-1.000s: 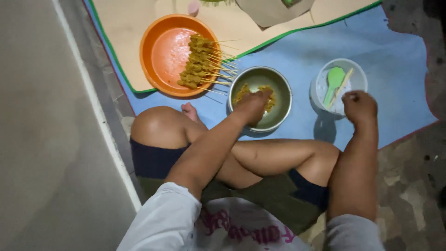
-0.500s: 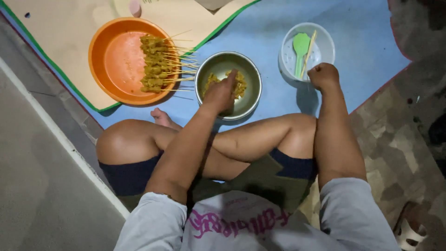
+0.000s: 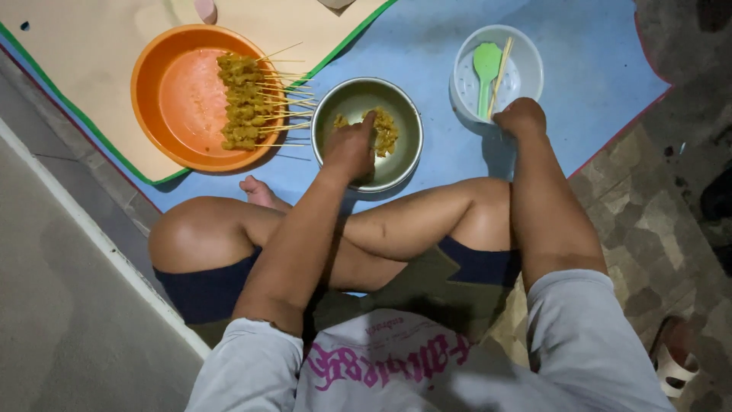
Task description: The person sits cross-legged on the floor and threads marinated meat from a metal bowl onto wooden skewers. Completed skewers are placed into an orange tray. The person handles the meat and skewers by hand.
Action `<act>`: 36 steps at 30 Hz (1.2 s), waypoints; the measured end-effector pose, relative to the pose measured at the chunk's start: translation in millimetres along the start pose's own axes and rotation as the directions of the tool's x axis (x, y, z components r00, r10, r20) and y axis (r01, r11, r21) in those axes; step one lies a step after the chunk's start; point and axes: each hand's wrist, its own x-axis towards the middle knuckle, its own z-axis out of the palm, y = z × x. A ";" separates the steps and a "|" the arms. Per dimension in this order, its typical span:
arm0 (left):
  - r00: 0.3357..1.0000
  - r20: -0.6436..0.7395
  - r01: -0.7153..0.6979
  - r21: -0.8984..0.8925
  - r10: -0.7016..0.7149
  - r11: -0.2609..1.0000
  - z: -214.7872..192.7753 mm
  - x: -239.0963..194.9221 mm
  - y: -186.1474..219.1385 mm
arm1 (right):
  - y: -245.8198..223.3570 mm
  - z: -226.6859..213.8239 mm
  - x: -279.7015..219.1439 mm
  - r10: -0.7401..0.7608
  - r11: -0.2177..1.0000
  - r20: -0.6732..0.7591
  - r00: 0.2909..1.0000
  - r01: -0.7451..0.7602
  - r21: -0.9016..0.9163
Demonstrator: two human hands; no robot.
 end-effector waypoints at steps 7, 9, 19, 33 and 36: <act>1.000 -0.025 0.008 -0.060 -0.009 0.998 12.8 4.2 -5.0 | 6.5 9.9 17.0 0.154 0.987 -0.034 0.987 -0.155 -0.036; 1.000 -0.029 0.002 -0.081 -0.004 0.997 15.9 6.2 -7.2 | -2.1 3.2 12.2 0.135 0.991 0.001 0.991 -0.135 -0.004; 0.999 -0.048 0.017 -0.002 -0.017 1.000 2.4 0.8 0.5 | -33.8 -51.4 -53.3 0.125 0.992 0.039 0.991 -0.124 -0.015; 0.999 -0.051 0.008 -0.006 -0.008 1.000 -24.3 -20.4 10.6 | -154.4 -27.6 -178.2 -0.337 0.847 -0.011 0.942 0.308 0.433; 0.992 -0.125 -0.026 -0.007 0.025 1.000 38.3 3.5 -18.8 | -156.1 -23.8 -169.4 -0.347 0.846 -0.036 0.937 0.330 0.418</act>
